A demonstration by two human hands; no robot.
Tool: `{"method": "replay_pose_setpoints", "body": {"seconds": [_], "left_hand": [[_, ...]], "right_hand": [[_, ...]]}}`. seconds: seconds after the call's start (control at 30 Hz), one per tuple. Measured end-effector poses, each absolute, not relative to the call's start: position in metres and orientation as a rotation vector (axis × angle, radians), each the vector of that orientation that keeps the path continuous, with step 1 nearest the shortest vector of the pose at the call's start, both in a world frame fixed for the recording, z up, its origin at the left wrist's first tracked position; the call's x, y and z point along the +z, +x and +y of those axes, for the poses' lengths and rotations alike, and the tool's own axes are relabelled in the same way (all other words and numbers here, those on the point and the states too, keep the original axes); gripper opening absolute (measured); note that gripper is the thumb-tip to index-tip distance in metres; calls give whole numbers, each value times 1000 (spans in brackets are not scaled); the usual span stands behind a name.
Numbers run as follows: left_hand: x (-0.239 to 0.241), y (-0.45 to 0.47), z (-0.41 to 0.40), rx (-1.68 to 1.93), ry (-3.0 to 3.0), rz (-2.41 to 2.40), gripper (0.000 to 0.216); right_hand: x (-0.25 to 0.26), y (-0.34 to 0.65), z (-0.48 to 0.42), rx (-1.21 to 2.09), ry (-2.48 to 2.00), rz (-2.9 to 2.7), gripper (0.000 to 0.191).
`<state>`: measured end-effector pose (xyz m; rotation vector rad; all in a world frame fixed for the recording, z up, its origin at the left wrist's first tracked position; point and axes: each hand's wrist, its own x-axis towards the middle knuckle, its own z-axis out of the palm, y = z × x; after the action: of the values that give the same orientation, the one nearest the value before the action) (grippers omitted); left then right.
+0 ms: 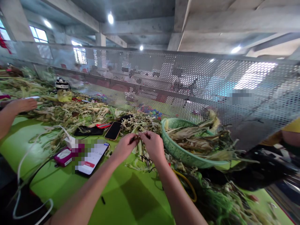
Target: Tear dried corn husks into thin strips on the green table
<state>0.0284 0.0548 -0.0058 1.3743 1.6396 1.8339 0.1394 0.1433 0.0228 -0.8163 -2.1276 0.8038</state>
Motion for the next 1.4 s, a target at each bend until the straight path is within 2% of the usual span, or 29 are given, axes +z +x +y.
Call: {"method": "replay_pose_setpoints", "body": {"seconds": [0.17,0.37,0.6,0.73,0.97,1.13,1.4], "left_hand": [[-3,26,53,1845,1218,1605,9],[-3,23,52,1911,1064,1512,14],[-11,27,57,1894,899,1304,19],[-13,29,59,1883,794,1196,21],[-13,27,62,1869,680,1096,18],[-8,25,56,1821,969,1388,13],[-11,20,58,1637,1308,1684,21]], "right_hand": [[23,138,144,953,-732,-2055,43],[17,134,146,969,-615,-2060,23],[15,134,148,1355,-587,-1802,31],[17,134,145,1417,-558,-1685,26],[20,136,144,1231,-394,-1965,21],[24,139,148,959,-320,-2215,13],[35,146,142,408,-469,-2462,8]]}}
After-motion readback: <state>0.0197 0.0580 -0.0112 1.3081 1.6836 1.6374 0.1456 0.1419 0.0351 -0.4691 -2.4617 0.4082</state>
